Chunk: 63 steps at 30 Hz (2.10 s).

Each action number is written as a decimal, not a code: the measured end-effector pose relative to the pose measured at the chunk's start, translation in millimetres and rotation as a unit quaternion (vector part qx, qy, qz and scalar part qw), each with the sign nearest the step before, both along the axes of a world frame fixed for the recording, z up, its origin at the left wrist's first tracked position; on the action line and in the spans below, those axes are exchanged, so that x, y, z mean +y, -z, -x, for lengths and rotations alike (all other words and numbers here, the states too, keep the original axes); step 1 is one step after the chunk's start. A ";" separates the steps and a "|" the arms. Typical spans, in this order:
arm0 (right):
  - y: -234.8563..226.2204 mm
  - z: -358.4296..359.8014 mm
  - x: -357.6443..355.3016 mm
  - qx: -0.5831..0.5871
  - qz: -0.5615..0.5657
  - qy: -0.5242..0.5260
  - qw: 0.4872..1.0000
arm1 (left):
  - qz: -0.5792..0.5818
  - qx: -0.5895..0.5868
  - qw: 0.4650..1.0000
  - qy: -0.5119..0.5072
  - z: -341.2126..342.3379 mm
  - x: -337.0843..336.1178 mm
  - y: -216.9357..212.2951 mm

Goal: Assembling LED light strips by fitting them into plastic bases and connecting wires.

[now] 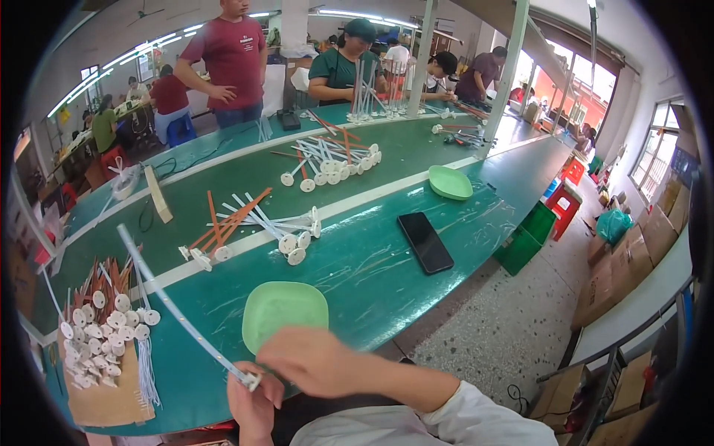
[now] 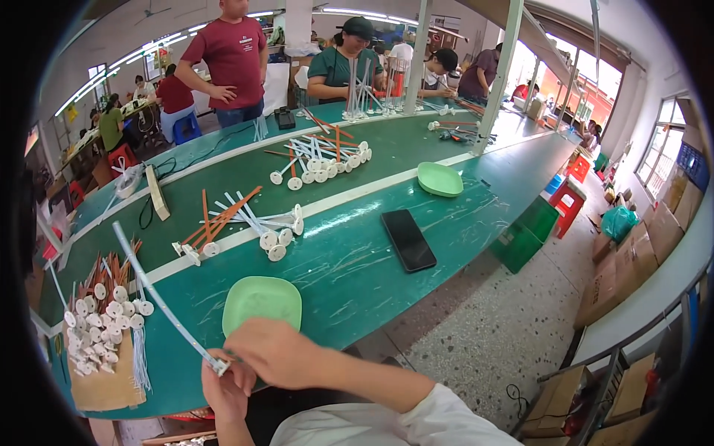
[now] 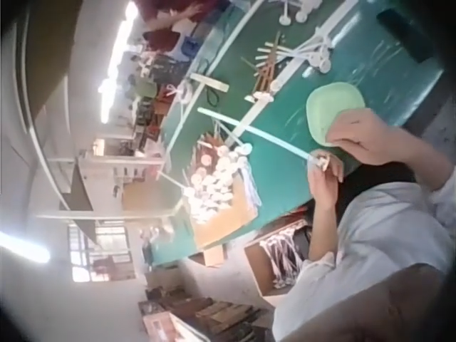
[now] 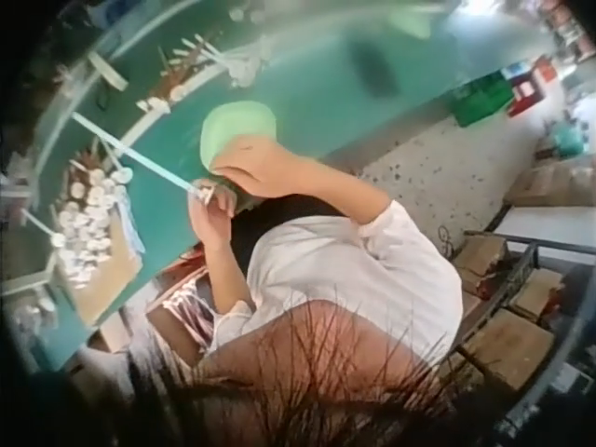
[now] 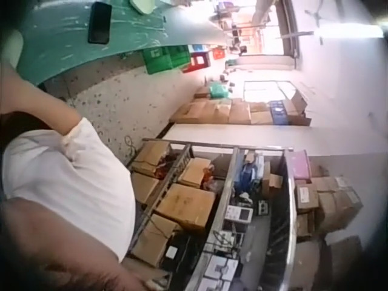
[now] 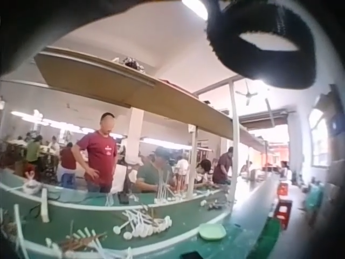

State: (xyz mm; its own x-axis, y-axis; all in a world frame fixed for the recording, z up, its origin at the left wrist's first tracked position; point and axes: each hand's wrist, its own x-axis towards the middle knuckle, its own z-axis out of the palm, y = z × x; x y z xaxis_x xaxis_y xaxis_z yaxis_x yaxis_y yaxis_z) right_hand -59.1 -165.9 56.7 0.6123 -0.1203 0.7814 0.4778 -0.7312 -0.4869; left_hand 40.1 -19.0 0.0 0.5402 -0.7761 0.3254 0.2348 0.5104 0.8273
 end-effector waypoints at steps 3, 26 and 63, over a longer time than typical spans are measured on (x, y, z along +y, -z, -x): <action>4.2 -18.8 -35.1 0.153 0.033 0.055 0.986 | 0.005 0.090 0.995 -0.052 -19.0 0.5 16.7; 4.0 11.2 -1.4 0.086 -0.156 0.099 0.979 | 0.005 0.118 0.980 -0.163 5.0 -5.8 -11.5; 39.2 24.9 65.3 -0.063 -0.169 0.143 0.973 | 0.041 0.156 0.986 -0.032 48.6 -2.6 -14.3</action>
State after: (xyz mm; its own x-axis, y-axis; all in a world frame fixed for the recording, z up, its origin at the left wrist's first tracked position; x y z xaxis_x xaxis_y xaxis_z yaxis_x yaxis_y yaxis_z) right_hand -84.0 -100.7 17.6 0.4170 -0.5358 0.7342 0.3496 -0.6511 -0.6737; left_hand -8.6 -21.6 14.3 0.6712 -0.7148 0.1965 0.4361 0.5950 0.6751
